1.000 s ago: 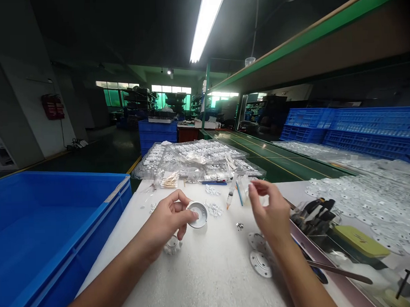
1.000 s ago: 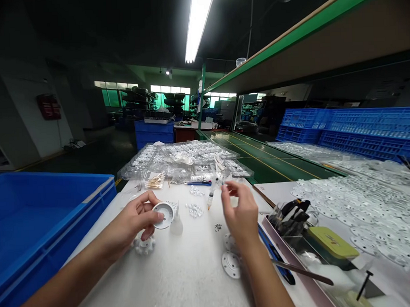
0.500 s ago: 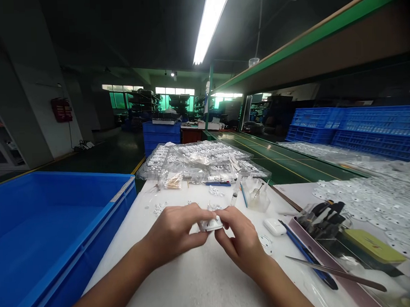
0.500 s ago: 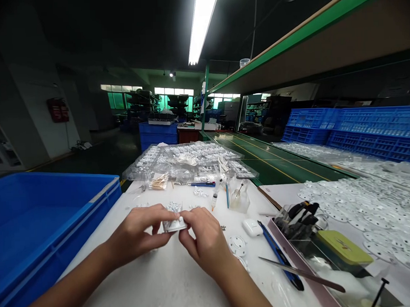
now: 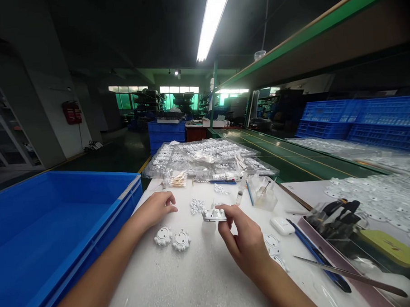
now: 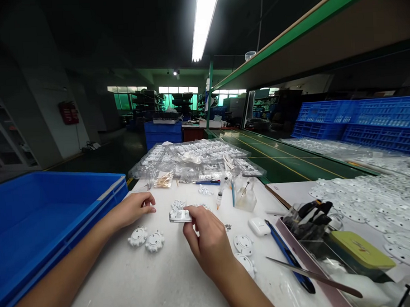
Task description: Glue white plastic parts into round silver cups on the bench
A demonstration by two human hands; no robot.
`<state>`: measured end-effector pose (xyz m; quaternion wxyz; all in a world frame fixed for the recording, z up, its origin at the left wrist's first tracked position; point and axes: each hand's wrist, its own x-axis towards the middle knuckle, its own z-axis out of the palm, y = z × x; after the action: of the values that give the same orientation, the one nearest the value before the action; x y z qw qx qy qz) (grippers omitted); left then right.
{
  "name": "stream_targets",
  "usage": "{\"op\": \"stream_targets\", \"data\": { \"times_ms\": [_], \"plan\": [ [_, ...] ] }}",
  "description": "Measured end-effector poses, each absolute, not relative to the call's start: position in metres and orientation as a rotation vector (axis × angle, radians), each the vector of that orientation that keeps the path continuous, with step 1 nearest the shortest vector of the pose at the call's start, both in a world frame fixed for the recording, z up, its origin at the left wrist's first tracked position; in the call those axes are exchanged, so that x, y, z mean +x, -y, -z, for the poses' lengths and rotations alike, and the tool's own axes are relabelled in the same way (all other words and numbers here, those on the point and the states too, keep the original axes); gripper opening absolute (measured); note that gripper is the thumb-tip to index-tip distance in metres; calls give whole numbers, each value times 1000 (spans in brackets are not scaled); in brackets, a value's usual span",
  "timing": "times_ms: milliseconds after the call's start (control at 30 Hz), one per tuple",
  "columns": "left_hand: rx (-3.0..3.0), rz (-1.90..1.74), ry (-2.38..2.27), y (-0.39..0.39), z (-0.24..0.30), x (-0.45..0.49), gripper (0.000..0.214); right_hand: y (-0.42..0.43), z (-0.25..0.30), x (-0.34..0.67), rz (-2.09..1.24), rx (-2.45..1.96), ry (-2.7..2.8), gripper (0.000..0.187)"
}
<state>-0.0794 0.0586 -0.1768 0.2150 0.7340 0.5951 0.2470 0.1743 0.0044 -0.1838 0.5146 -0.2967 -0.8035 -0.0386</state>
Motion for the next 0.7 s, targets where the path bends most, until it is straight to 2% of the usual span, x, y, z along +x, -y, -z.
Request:
{"op": "stream_targets", "data": {
  "times_ms": [367,567,700],
  "plan": [
    [2055,-665,-1647,-66,189,-80,7,-2,183,172,132,-690,1941,22],
    [2033,-730,-1644,-60,183,-73,10,-1,182,171,152,-699,1939,22],
    [1905,-846,-1434,-47,161,-65,23,-1,182,172,126,-706,1942,21]
  ]
}}
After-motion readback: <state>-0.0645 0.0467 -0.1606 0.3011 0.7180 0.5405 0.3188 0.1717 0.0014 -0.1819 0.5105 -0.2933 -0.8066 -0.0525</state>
